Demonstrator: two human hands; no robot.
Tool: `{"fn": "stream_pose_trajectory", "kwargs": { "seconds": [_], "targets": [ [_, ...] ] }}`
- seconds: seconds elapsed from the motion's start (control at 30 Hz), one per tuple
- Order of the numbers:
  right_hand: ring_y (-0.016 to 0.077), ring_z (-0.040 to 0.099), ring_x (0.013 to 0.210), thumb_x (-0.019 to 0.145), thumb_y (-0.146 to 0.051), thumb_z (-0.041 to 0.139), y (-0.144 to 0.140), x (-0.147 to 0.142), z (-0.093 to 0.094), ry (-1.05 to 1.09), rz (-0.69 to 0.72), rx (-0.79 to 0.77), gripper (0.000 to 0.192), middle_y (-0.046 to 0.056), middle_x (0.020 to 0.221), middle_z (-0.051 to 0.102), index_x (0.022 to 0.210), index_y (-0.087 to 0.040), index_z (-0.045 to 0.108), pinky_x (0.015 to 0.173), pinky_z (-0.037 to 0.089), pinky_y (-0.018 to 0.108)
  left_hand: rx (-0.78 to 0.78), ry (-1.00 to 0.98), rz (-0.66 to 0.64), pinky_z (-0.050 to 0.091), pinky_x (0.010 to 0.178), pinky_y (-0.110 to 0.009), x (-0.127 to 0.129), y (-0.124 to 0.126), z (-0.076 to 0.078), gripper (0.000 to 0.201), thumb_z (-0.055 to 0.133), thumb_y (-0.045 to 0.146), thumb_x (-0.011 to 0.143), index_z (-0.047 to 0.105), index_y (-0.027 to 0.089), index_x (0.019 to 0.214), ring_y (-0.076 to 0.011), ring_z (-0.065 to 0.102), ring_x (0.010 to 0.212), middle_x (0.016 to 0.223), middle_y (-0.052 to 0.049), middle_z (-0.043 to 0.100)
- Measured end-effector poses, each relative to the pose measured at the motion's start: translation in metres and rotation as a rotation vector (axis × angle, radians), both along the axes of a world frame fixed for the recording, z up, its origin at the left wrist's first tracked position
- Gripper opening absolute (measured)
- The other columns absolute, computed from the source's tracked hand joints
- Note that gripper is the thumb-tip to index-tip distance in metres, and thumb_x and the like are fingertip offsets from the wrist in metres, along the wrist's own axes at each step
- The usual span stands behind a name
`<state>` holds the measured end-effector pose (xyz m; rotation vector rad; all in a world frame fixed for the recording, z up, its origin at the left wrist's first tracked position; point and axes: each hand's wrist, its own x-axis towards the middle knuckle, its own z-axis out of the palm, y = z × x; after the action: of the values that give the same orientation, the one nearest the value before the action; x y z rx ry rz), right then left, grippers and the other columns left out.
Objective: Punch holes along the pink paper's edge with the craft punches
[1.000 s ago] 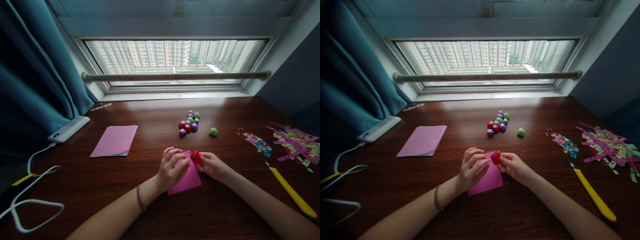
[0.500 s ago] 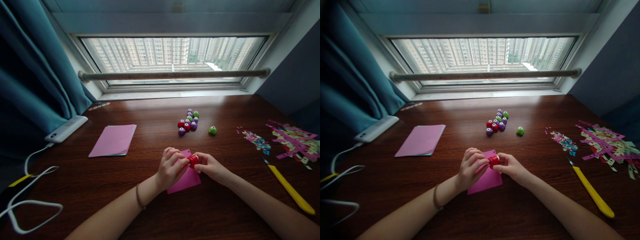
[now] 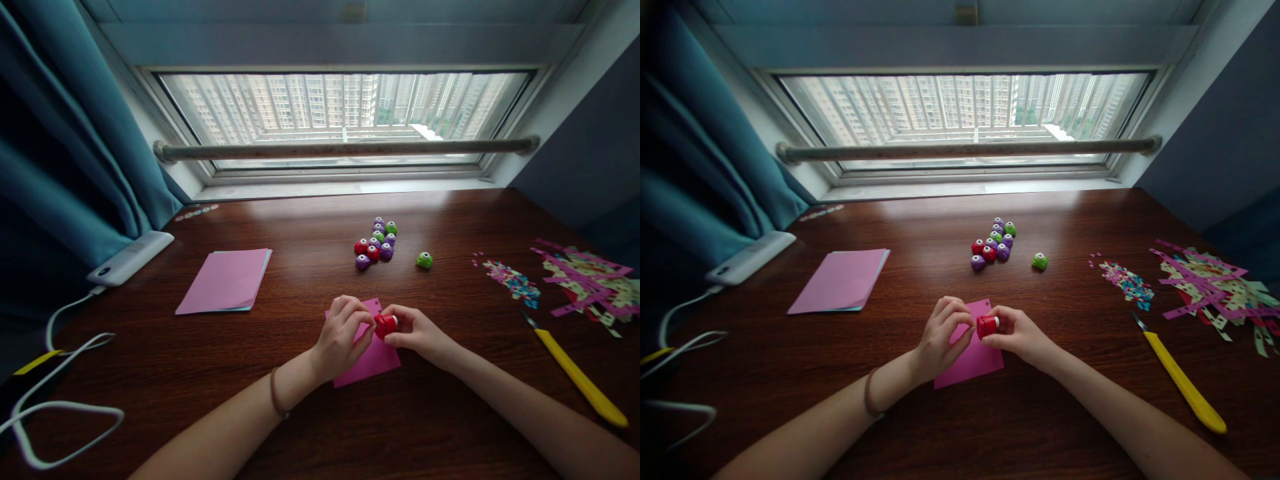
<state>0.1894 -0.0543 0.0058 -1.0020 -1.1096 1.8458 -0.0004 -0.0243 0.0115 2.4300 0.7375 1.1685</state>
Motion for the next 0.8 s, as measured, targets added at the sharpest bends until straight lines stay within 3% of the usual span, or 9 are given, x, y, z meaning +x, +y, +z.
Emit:
{"fn": "stream_pose_trajectory", "kwargs": {
  "seconds": [0.2, 0.57, 0.8],
  "targets": [
    [0.0062, 0.046, 0.068, 0.065, -0.02, 0.074, -0.0008, 0.0009, -0.0011, 0.027, -0.006, -0.004, 0.031, -0.001, 0.077, 0.051, 0.087, -0.012, 0.053, 0.063, 0.036, 0.018, -0.063, -0.072, 0.036, 0.042, 0.074, -0.034, -0.0004, 0.003, -0.0027, 0.002, 0.051, 0.015, 0.082, 0.052, 0.017, 0.082, -0.0175, 0.049, 0.082, 0.08, -0.005, 0.054],
    [0.0087, 0.049, 0.072, 0.063, -0.023, 0.075, -0.0007, 0.0009, -0.0003, -0.038, -0.005, 0.044, 0.033, 0.001, 0.08, 0.055, 0.087, -0.012, 0.055, 0.067, 0.04, 0.021, -0.005, -0.063, -0.008, 0.042, 0.077, -0.033, -0.0005, 0.0052, -0.0049, 0.006, 0.06, 0.022, 0.08, 0.061, 0.019, 0.086, -0.0154, 0.051, 0.081, 0.079, -0.002, 0.061],
    [0.0098, 0.05, 0.071, 0.059, -0.023, 0.077, -0.002, 0.0003, -0.0011, -0.117, -0.001, 0.078, 0.036, 0.001, 0.079, 0.056, 0.087, -0.012, 0.057, 0.067, 0.041, 0.022, -0.004, -0.026, -0.062, 0.04, 0.075, -0.032, 0.0018, 0.0047, 0.0029, 0.004, 0.058, 0.022, 0.08, 0.061, 0.019, 0.079, -0.0143, 0.051, 0.075, 0.074, -0.001, 0.061]
  ]
}}
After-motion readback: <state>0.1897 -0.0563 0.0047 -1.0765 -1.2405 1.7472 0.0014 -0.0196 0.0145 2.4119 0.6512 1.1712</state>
